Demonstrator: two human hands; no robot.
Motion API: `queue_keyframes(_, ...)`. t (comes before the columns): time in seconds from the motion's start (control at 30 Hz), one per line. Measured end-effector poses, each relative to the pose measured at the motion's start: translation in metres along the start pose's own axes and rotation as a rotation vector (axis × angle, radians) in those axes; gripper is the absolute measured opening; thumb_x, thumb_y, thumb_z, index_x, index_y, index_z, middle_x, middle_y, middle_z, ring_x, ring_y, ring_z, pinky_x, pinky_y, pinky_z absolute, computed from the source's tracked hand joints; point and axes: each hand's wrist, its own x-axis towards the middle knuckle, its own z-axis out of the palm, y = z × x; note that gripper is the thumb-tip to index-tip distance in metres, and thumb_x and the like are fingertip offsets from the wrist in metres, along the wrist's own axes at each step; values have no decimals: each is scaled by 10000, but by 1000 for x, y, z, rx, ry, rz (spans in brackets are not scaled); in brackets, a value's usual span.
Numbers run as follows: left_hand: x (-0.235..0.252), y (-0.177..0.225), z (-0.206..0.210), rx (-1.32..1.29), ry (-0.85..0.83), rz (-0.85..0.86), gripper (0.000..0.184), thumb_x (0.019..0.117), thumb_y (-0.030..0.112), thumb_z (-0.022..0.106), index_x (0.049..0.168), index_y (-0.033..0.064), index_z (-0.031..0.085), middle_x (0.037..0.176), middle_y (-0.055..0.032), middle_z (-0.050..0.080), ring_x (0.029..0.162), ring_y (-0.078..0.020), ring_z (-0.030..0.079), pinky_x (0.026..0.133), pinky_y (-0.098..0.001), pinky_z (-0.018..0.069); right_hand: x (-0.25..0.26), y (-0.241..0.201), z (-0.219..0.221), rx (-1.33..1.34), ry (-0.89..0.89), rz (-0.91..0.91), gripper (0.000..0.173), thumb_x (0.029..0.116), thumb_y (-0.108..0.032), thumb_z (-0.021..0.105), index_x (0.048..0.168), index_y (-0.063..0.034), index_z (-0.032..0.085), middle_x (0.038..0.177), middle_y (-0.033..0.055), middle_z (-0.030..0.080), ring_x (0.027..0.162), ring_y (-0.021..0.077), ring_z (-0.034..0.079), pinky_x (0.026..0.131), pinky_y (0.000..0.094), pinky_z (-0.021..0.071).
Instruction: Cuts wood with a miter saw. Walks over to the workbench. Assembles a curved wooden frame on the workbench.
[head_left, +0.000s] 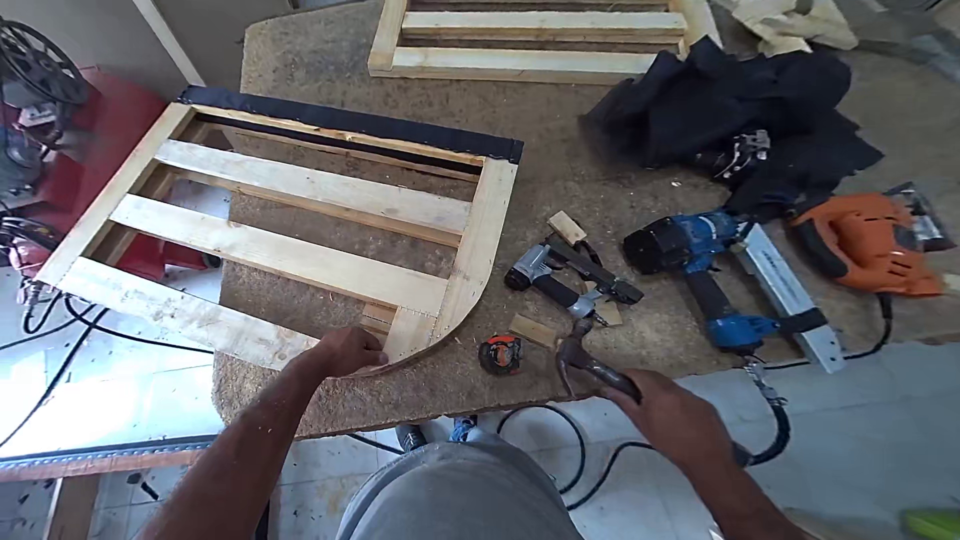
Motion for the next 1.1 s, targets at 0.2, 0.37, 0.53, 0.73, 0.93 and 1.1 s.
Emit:
queue_keyframes(0.2, -1, 4, -11, -89, -86, 18, 264, 1035, 320, 616, 1034, 104, 768, 966, -62, 729, 935, -200, 674, 900, -488, 521, 54, 61, 25, -134, 196, -339, 348, 856, -377, 825, 1093, -138, 737, 1017, 97, 725, 910, 316, 728, 754, 535, 609)
queue_keyframes(0.37, -7, 21, -10, 73, -33, -60, 279, 1042, 358, 590, 1053, 150, 775, 970, -62, 741, 948, -236, 692, 908, -543, 527, 93, 83, 44, -88, 213, -468, 363, 893, -420, 756, 1096, -120, 735, 1027, 99, 735, 977, 316, 718, 860, 511, 594)
queue_keyframes(0.53, -23, 48, 8, 375, 158, -224, 264, 1015, 441, 558, 1077, 278, 756, 1075, 22, 734, 1141, -208, 643, 1131, -554, 380, 108, 84, 56, -75, 159, -425, 323, 869, -345, 800, 1083, -111, 738, 1099, 116, 723, 1070, 344, 689, 917, 538, 571)
queue_keyframes(0.73, -48, 38, 58, 71, 650, -373, 308, 939, 429, 714, 1178, 238, 747, 1375, 1, 631, 1353, -244, 519, 1171, -554, 359, 110, 45, 13, -102, -149, -252, 436, 841, -322, 831, 1212, -119, 724, 1232, 168, 681, 1168, 414, 629, 964, 630, 518)
queue_keyframes(0.93, -79, 27, 130, -477, 1128, -559, 368, 955, 284, 726, 1266, 89, 694, 1439, -162, 571, 1354, -344, 527, 1107, -558, 451, 94, -40, -37, 256, -90, -208, 451, 967, -375, 702, 1295, -66, 678, 1307, 237, 634, 1202, 443, 617, 996, 665, 498)
queue_keyframes(1.1, -81, 8, 148, -1008, 1117, -672, 450, 984, 251, 691, 1372, 44, 595, 1337, -162, 646, 1188, -288, 657, 1019, -517, 533, 103, -116, -25, 591, -260, -164, 568, 962, -414, 704, 1410, -86, 585, 1328, 151, 646, 1164, 290, 669, 994, 517, 558)
